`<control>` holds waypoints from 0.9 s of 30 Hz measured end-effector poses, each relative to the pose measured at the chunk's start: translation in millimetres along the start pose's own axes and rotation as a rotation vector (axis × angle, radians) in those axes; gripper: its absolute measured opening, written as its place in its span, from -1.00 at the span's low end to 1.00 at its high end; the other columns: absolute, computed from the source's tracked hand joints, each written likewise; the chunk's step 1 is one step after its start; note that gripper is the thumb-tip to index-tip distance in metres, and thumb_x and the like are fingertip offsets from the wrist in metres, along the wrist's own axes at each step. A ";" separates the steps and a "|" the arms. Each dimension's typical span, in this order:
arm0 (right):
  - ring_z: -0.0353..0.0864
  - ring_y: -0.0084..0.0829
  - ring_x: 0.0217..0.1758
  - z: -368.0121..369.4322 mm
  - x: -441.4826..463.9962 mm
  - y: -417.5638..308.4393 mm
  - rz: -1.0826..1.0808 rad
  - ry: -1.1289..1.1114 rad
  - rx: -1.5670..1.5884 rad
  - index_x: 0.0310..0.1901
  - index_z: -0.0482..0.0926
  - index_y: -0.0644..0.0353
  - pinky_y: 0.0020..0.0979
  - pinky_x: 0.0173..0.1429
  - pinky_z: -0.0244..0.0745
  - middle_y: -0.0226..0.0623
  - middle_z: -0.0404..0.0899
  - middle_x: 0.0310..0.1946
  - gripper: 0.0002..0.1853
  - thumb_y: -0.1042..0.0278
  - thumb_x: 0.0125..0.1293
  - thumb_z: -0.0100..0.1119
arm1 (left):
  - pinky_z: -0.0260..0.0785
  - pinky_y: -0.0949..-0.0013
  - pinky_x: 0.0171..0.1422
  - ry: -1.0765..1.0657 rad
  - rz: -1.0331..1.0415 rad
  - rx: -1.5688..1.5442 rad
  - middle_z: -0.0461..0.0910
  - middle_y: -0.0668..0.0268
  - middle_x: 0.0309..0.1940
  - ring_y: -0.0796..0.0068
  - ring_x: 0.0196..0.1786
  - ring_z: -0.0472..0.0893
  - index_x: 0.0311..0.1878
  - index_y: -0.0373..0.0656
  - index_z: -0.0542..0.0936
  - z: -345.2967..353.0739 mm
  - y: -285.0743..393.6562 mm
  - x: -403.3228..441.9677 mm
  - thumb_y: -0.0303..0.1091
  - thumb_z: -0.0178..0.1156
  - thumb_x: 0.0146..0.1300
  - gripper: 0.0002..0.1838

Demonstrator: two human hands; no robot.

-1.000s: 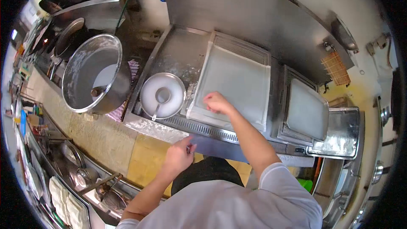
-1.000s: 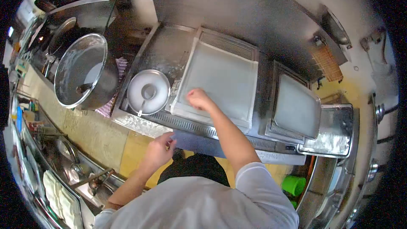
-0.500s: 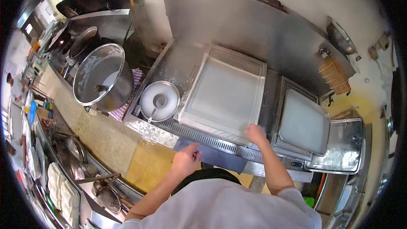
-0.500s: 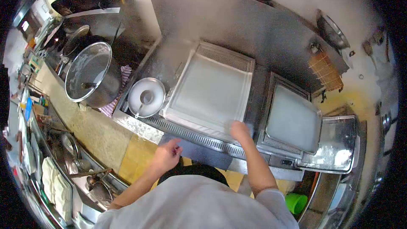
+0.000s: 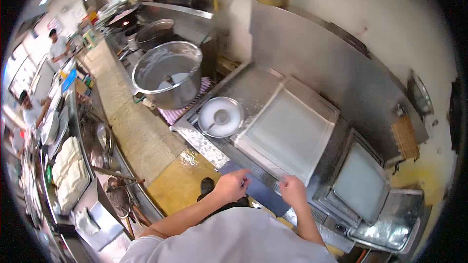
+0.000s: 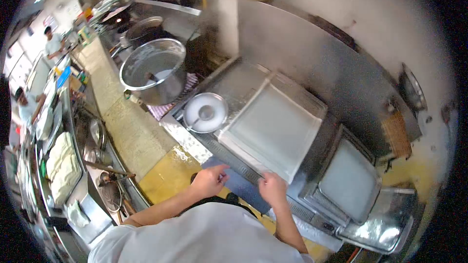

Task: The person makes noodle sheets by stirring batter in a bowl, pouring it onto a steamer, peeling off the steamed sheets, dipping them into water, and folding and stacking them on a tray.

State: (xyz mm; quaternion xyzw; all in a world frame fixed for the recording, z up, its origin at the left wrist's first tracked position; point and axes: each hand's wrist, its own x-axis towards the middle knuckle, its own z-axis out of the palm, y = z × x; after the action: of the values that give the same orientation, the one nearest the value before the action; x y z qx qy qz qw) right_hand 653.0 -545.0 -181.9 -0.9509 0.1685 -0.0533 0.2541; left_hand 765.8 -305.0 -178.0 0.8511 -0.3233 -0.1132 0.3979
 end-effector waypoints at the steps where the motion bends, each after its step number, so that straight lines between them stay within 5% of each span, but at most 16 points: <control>1: 0.71 0.07 -0.17 5.3 6.9 -21.3 -0.046 -0.042 0.026 -0.17 0.73 0.17 0.00 -0.06 0.61 -0.03 0.71 -0.22 -0.80 0.26 0.28 0.27 | 0.62 0.12 -0.15 0.025 -0.012 0.011 0.73 0.12 -0.23 0.09 -0.28 0.75 0.15 -0.14 0.63 -9.3 -5.2 -2.3 -0.34 0.32 0.33 -0.66; 6: 0.67 0.05 -0.19 48.2 50.6 -130.1 -0.316 -0.203 0.251 -0.45 0.69 0.24 -0.02 -0.08 0.56 -0.08 0.66 -0.32 -0.76 0.24 0.23 0.37 | 0.61 0.11 -0.11 0.134 -0.073 0.040 0.66 0.11 -0.13 0.06 -0.21 0.73 0.17 -0.12 0.64 -66.0 -54.3 -15.8 -0.37 0.33 0.31 -0.64; 9: 0.64 0.04 0.05 80.3 78.0 -206.9 -0.521 -0.275 0.288 -0.11 0.68 0.23 -0.05 0.13 0.57 -0.06 0.63 -0.05 -0.77 0.31 0.26 0.33 | 0.61 0.11 -0.06 0.271 -0.080 -0.065 0.65 0.09 -0.06 0.06 -0.16 0.72 0.20 -0.11 0.62 -117.5 -87.3 -26.4 -0.41 0.32 0.32 -0.63; 11: 0.56 0.06 0.24 98.5 98.4 -254.5 -0.638 -0.318 0.308 0.22 0.54 0.26 -0.10 0.32 0.50 0.02 0.52 0.17 -0.53 0.35 0.29 0.29 | 0.61 0.13 -0.05 0.346 -0.160 -0.088 0.64 0.08 -0.03 0.07 -0.15 0.72 0.22 -0.12 0.61 -161.1 -106.2 -37.5 -0.42 0.30 0.33 -0.61; 16: 0.38 0.22 0.40 94.4 174.3 -357.9 -0.795 0.072 0.247 0.37 0.43 0.26 0.06 0.45 0.34 0.16 0.40 0.33 -0.37 0.45 0.24 0.30 | 0.57 0.06 0.09 0.434 -0.380 -0.178 0.61 0.06 0.10 -0.04 0.00 0.69 0.23 -0.16 0.58 -254.6 -174.7 -69.4 -0.35 0.30 0.36 -0.61; 20: 0.14 0.23 0.59 50.5 228.5 -422.3 -0.663 0.242 0.067 0.48 0.34 0.20 0.09 0.62 0.14 0.10 0.20 0.51 -0.26 0.65 0.20 0.18 | 0.57 0.10 0.11 0.481 -0.353 -0.108 0.60 0.06 0.11 0.05 -0.03 0.70 0.22 -0.19 0.59 -287.3 -235.6 -83.8 -0.36 0.29 0.38 -0.63; 26: 0.41 0.08 0.47 95.4 288.1 -426.7 -0.775 -0.029 -0.066 0.31 0.51 0.20 -0.14 0.50 0.39 -0.01 0.33 0.47 -0.46 0.72 0.28 0.12 | 0.59 0.15 0.02 0.487 -0.307 -0.134 0.59 0.05 0.03 0.13 -0.13 0.72 0.22 -0.21 0.58 -320.9 -238.6 -73.7 -0.45 0.30 0.35 -0.62; 27: 0.56 0.12 0.28 93.6 289.9 -437.9 -0.798 -0.105 0.025 0.18 0.55 0.28 -0.03 0.37 0.47 0.13 0.49 0.27 -0.56 0.70 0.24 0.14 | 0.59 0.15 0.02 0.483 -0.305 -0.139 0.59 0.06 0.04 0.13 -0.13 0.72 0.22 -0.21 0.58 -322.0 -238.2 -71.0 -0.44 0.30 0.35 -0.62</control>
State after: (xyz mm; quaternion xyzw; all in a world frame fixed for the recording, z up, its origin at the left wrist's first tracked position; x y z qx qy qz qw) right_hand 1070.8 -245.7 -38.8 -0.9398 -0.2281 -0.1012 0.2333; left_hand 966.0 47.9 -149.6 0.8629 -0.0793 0.0123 0.4990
